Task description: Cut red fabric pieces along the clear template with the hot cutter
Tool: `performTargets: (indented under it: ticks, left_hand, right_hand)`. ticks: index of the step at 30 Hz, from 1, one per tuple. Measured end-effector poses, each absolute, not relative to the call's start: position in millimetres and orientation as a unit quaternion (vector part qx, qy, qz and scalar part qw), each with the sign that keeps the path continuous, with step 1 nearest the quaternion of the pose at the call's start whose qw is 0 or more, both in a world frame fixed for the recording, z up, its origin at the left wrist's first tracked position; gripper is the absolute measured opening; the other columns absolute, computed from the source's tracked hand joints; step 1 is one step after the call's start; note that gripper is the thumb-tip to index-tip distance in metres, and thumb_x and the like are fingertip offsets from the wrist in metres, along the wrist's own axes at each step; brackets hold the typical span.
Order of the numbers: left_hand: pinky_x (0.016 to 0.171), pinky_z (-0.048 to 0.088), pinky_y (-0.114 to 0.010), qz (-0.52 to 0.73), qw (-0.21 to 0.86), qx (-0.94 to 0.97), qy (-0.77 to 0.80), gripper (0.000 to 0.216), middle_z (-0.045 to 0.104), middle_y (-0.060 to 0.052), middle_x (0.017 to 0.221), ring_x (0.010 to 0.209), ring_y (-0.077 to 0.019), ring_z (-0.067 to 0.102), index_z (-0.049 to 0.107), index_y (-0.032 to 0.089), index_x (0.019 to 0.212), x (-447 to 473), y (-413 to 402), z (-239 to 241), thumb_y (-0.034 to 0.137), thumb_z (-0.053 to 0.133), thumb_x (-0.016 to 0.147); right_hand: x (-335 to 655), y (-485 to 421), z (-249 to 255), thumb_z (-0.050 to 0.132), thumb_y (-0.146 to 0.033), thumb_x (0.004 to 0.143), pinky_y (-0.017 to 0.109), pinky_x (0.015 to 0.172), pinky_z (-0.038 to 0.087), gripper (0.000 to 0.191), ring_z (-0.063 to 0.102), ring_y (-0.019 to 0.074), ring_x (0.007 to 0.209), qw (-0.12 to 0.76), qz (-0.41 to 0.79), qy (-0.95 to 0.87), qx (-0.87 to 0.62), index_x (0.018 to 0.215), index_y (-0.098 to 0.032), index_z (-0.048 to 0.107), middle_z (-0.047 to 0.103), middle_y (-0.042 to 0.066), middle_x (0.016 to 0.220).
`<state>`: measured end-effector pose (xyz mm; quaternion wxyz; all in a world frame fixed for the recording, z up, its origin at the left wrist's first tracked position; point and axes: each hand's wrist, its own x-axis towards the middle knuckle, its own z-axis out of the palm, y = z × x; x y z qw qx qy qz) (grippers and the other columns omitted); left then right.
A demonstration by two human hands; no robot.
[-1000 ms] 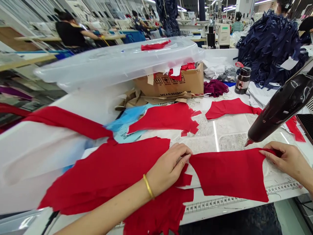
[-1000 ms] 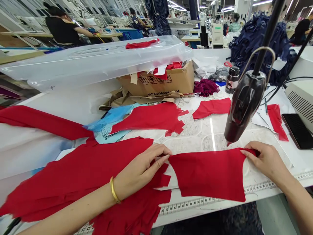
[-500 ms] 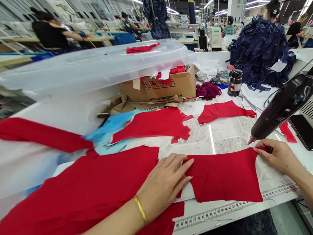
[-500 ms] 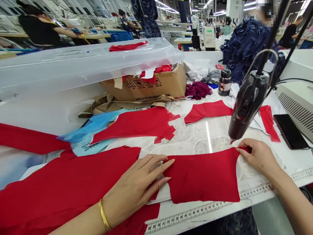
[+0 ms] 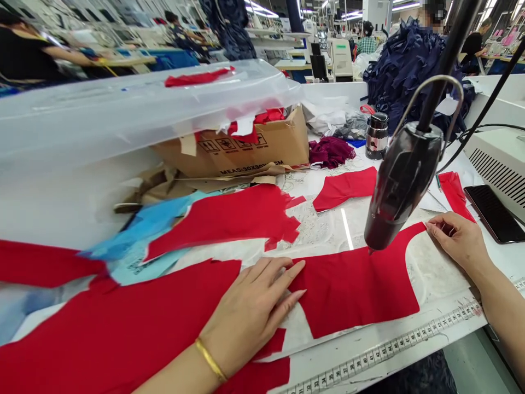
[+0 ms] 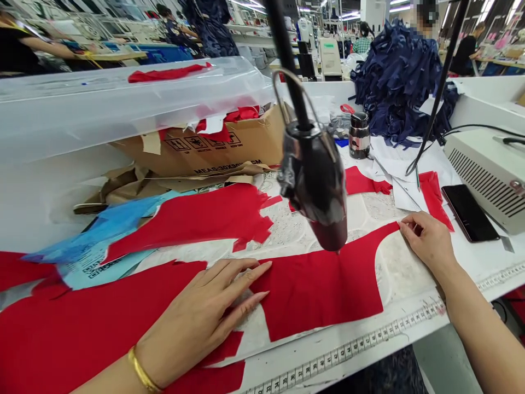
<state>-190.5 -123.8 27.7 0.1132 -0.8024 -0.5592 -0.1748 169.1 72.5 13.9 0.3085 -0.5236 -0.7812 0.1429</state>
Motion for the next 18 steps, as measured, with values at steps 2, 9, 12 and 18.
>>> performTargets:
  ticks: [2,9,12,18]
  left_hand:
    - [0.076,0.056,-0.038,-0.182,0.105,-0.803,-0.557,0.029,0.069,-0.01,0.103,0.091,-0.0265,0.065,0.066,0.018,0.121,-187.4,-125.0,31.7,0.033,0.046,0.106]
    - [0.086,0.057,-0.035,-0.172,0.026,-0.854,-0.491,0.018,0.071,-0.009,0.1,0.092,-0.022,0.066,0.066,0.015,0.113,-155.8,-152.8,43.7,0.022,0.051,0.105]
    - [0.082,0.057,-0.035,-0.167,0.047,-0.858,-0.483,0.017,0.072,-0.009,0.096,0.088,-0.021,0.067,0.066,0.014,0.113,-147.2,-162.8,39.0,0.016,0.052,0.104]
    - [0.078,0.057,-0.034,-0.196,0.077,-0.843,-0.495,0.016,0.072,-0.008,0.09,0.086,-0.0205,0.067,0.065,0.014,0.107,-141.6,-167.5,30.9,0.011,0.049,0.103]
  right_hand:
    - [166.8,66.6,20.3,0.062,-0.04,0.088,0.03,0.053,0.043,0.022,0.056,0.0155,0.058,0.331,0.151,-0.797,-0.482,0.077,-0.022,0.068,0.068,0.003,0.069]
    - [161.9,15.2,42.9,0.065,-0.029,0.092,0.026,0.05,0.049,0.011,0.062,0.0142,0.061,0.295,0.259,-0.876,-0.281,0.085,-0.025,0.073,0.071,0.004,0.078]
    - [163.8,-6.3,37.7,0.066,-0.027,0.093,0.025,0.056,0.055,0.008,0.067,0.0148,0.068,0.262,0.262,-0.904,-0.214,0.095,-0.025,0.074,0.071,0.005,0.084]
    - [164.9,-20.9,19.8,0.061,-0.023,0.096,0.023,0.056,0.054,0.015,0.068,0.0141,0.071,0.26,0.168,-0.932,-0.188,0.102,-0.026,0.074,0.073,0.006,0.09]
